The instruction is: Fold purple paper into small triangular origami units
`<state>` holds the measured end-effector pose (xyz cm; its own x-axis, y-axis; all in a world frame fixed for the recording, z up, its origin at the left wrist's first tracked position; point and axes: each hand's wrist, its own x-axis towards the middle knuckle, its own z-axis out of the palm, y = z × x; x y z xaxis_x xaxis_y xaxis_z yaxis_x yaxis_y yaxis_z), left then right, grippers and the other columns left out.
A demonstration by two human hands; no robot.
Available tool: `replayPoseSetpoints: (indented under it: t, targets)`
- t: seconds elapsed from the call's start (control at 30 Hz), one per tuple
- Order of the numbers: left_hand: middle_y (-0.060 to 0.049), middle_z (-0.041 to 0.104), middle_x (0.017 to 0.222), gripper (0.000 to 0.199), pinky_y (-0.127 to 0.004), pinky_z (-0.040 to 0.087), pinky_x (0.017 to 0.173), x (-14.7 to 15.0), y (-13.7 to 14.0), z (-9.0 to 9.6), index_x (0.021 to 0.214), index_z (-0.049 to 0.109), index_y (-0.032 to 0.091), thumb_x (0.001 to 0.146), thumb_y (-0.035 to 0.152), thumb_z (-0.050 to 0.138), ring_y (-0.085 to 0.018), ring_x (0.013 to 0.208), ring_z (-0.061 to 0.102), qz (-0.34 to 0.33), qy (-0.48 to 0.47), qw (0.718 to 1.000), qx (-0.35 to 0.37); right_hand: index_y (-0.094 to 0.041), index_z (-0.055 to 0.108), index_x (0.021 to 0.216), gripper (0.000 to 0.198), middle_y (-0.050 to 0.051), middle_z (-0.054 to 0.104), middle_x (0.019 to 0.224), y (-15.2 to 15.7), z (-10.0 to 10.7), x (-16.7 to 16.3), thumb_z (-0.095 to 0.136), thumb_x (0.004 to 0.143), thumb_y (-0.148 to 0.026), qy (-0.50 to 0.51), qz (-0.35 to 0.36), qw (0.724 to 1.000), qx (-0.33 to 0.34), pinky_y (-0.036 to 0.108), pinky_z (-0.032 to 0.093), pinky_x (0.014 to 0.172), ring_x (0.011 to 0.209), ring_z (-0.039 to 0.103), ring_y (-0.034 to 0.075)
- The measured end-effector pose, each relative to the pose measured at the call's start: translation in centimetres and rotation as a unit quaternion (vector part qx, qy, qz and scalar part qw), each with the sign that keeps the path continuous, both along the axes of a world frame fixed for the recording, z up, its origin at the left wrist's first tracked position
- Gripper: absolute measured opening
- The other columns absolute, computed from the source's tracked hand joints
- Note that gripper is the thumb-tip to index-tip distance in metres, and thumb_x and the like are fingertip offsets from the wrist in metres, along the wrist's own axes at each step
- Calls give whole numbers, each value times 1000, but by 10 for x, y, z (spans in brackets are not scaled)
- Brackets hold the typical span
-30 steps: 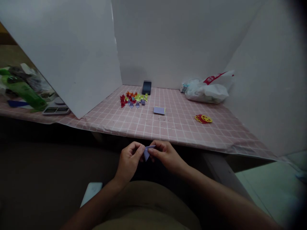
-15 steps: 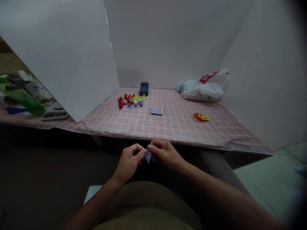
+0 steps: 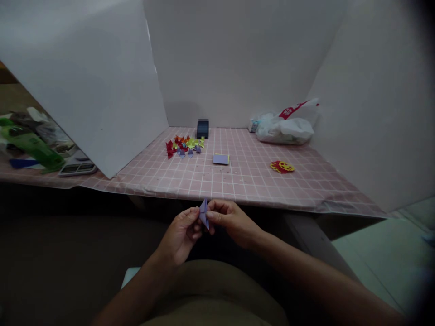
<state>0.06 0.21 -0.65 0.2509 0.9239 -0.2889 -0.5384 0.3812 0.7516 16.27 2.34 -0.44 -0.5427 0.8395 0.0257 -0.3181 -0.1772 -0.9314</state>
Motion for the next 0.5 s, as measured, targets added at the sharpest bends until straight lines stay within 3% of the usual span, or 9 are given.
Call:
replayPoseSetpoints:
  t: [0.3,0.4,0.5]
  targets:
    - [6,46,57,35,-15,27,43,2,-3,-1,67,57,15,68,39,83,-4,48,39,-5,12,1000,20,-16,63,79,25,1,64,72,-1,3,1,75,78,-39,-12,-4,1000,13,25,46,59,60,55,11]
    - [5,48,56,35,-17,29,45,2,-5,-2,65,56,15,73,40,79,-5,48,39,42,89,992,83,-16,62,77,17,0,61,70,-2,6,0,71,77,-31,-51,-33,997,45,25,44,60,60,54,11]
    - [6,48,54,30,-19,32,49,3,-5,-2,66,58,15,81,37,72,-6,50,39,79,189,965,164,-17,59,72,8,-2,57,65,-4,8,-2,63,76,-22,-112,-68,987,89,25,40,58,59,50,11]
